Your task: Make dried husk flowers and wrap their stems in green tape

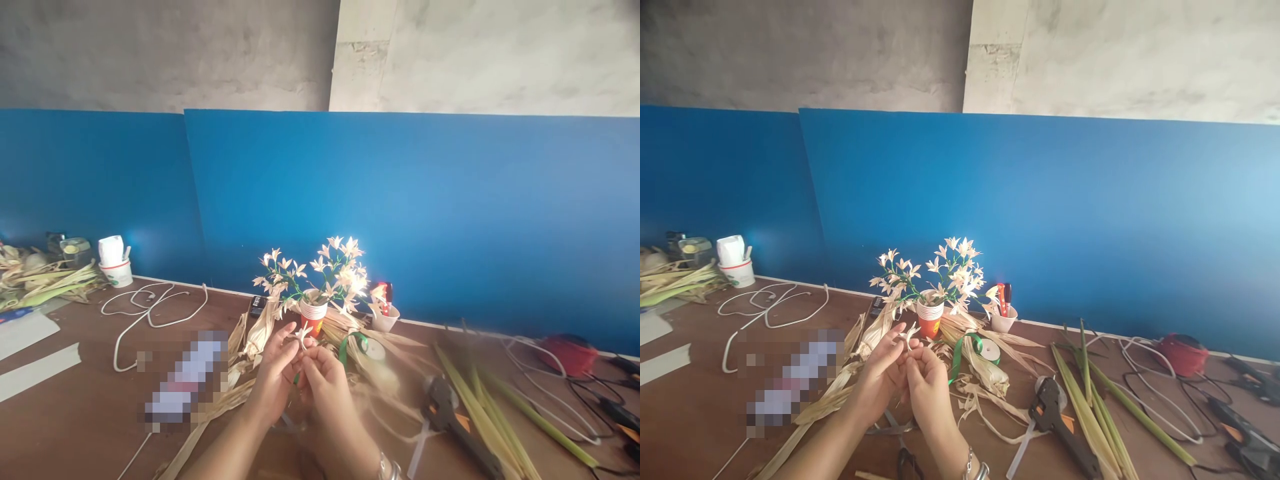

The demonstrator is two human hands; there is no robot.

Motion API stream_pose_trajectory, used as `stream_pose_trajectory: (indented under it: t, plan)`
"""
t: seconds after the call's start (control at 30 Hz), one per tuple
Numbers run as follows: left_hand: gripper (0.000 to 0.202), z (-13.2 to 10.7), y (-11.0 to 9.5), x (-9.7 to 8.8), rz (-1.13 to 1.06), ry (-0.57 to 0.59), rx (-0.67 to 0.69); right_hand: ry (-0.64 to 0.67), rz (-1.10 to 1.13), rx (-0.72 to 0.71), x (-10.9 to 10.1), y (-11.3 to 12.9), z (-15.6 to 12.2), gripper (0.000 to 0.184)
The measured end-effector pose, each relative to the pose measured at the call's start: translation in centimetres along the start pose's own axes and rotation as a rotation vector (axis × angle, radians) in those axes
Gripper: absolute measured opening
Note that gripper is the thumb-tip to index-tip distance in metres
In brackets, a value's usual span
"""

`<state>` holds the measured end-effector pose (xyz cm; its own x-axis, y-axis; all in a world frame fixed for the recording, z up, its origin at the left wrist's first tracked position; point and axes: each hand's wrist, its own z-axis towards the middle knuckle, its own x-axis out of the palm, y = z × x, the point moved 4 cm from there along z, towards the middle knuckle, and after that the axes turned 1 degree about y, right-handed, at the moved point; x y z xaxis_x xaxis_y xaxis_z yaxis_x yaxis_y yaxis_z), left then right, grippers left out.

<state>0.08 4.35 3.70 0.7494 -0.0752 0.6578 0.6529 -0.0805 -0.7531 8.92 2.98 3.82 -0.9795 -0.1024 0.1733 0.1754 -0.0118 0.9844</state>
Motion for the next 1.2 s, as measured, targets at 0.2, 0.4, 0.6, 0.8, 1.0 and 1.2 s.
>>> stream_pose_trajectory:
  t: [0.2,0.4,0.6,0.8,1.0,1.2]
  plan:
    - [0.026,-0.1,0.2,0.4,-0.022,0.109,-0.035,0.000,-0.062,-0.041,-0.2,0.4,-0.2,0.015]
    - [0.026,0.3,-0.1,-0.2,0.048,0.038,-0.036,0.013,-0.163,-0.080,-0.3,0.2,-0.1,0.018]
    - [0.027,0.2,-0.2,-0.2,0.089,-0.016,-0.014,0.011,-0.179,-0.108,-0.2,0.2,-0.2,0.018]
    - [0.027,-0.3,0.0,0.9,0.084,0.022,0.032,-0.011,-0.080,-0.120,0.0,0.2,-0.2,0.019]
    - [0.027,-0.4,0.4,1.1,0.012,-0.034,0.072,-0.005,0.036,-0.061,0.1,0.2,-0.3,0.019]
    - [0.030,-0.6,0.8,1.3,-0.045,-0.101,0.045,-0.023,0.075,-0.062,0.2,0.0,-0.3,0.021]
